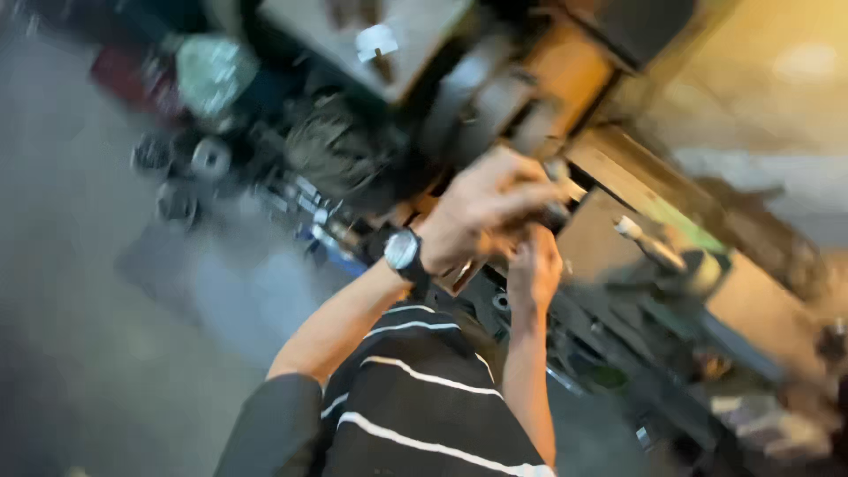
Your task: The person uses a lathe to polish a metal component, then wipes the component with a cloth and holds it for inspection.
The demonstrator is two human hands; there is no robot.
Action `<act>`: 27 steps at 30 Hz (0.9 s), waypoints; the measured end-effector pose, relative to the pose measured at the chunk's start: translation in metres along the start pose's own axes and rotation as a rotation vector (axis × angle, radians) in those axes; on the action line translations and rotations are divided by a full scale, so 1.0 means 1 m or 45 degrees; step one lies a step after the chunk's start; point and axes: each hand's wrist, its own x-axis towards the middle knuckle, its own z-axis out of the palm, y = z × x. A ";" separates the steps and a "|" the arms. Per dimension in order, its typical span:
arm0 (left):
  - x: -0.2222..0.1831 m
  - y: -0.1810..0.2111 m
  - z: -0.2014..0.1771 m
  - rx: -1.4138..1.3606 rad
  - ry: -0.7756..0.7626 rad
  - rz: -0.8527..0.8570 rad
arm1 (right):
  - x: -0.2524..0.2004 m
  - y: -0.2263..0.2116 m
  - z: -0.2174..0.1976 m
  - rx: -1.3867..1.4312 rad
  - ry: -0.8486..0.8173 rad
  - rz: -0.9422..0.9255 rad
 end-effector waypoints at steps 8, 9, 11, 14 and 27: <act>-0.145 0.059 0.003 0.236 0.210 -0.510 | -0.026 -0.013 0.048 -0.587 -0.551 0.455; -0.165 0.065 0.005 0.273 0.250 -0.724 | -0.032 -0.010 0.054 -1.022 -0.725 0.229; -0.190 0.082 -0.005 0.123 0.223 -1.235 | -0.043 -0.009 0.069 -1.181 -1.046 0.013; -0.243 0.099 0.006 -0.401 0.451 -1.871 | -0.057 -0.018 0.124 -1.233 -1.497 -0.297; -0.324 0.223 0.028 -0.191 1.471 -1.751 | 0.032 0.115 0.246 -2.020 -1.242 -1.421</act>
